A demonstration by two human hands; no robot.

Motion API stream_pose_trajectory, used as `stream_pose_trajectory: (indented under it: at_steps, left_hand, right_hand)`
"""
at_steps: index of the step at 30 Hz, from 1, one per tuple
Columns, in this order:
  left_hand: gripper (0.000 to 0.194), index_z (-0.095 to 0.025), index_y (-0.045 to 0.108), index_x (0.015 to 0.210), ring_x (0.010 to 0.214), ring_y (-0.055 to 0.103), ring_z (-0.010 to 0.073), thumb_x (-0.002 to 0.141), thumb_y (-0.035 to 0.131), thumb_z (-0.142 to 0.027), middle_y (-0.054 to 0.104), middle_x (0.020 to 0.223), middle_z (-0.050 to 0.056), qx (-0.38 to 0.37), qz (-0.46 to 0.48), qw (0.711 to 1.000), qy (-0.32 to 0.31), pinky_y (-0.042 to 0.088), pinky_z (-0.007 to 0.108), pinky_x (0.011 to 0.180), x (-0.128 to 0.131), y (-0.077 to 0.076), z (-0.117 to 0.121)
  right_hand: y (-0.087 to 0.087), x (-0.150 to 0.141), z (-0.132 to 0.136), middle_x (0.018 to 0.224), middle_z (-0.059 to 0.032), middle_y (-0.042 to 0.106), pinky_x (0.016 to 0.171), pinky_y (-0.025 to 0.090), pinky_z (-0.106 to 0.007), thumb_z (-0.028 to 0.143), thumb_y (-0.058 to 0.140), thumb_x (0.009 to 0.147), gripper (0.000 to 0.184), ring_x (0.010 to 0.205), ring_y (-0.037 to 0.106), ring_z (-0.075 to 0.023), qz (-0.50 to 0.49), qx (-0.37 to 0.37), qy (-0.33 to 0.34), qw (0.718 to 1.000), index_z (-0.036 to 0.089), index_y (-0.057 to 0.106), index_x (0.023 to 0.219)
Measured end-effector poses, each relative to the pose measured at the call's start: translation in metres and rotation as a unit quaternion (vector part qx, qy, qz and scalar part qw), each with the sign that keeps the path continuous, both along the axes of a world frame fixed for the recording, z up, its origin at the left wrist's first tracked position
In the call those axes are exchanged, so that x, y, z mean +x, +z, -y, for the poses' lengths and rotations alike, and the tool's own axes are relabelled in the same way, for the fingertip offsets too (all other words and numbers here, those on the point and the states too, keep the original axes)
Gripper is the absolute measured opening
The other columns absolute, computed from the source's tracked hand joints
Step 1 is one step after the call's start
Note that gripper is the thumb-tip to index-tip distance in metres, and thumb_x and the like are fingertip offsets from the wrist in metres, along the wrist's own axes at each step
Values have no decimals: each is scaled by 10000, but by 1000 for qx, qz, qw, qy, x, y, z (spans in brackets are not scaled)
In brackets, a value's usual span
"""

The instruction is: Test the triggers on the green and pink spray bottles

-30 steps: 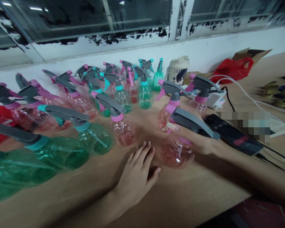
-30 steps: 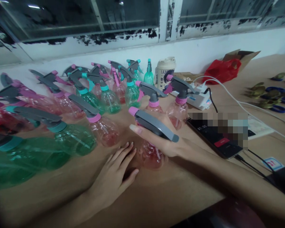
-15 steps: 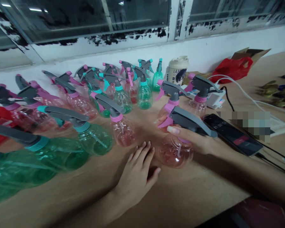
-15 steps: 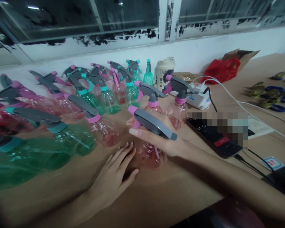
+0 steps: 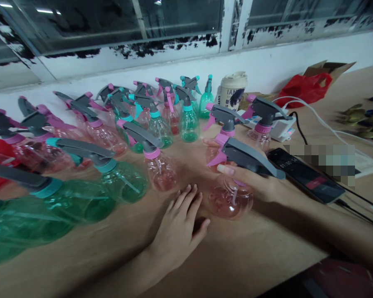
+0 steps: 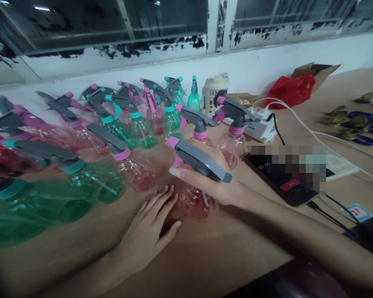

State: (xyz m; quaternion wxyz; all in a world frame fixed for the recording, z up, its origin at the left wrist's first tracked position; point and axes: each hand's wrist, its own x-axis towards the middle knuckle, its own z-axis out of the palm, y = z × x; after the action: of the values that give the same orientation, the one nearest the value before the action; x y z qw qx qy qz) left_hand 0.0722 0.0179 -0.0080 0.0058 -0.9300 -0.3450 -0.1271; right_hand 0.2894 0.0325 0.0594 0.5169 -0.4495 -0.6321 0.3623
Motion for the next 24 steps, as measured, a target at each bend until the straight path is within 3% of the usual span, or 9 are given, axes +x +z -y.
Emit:
stream_pose_trajectory:
  at_steps: [7, 14, 19, 24]
  left_hand:
    - [514, -80, 414, 1335, 1319, 360, 284, 915, 492, -366, 406, 1427, 157, -1, -10, 1000, 2, 363, 475, 1032, 0, 1, 0]
    - [494, -101, 414, 1338, 1321, 361, 276, 927, 464, -371, 402, 1432, 150, -5, -3, 1000, 3, 359, 467, 1036, 0, 2, 1]
    - [500, -89, 426, 1329, 1317, 365, 281, 916, 484, -365, 406, 1429, 152, 2, -13, 1000, 5, 368, 470, 1028, 0, 2, 1]
    - [509, -83, 419, 1332, 1309, 375, 283, 916, 485, -368, 411, 1424, 157, 2, -9, 1000, 4, 375, 476, 1023, -1, 1, 0]
  right_hand:
    - [3, -2, 0, 819, -10, 676, 899, 485, -389, 338, 616, 834, 99, 941, 629, -204, -5, 24, 61, 998, 262, 673, 861]
    - [-6, 2, -1, 941, -6, 691, 916, 482, -383, 295, 596, 855, 118, 920, 644, -192, -8, 6, 53, 999, 272, 685, 928]
    - [-16, 4, -6, 868, -21, 666, 847, 498, -368, 333, 615, 837, 134, 869, 627, -198, -4, -12, 46, 999, 236, 674, 907]
    - [-10, 0, -4, 790, -11, 614, 735, 505, -320, 368, 617, 830, 156, 771, 592, -172, -2, -19, 31, 999, 214, 642, 828]
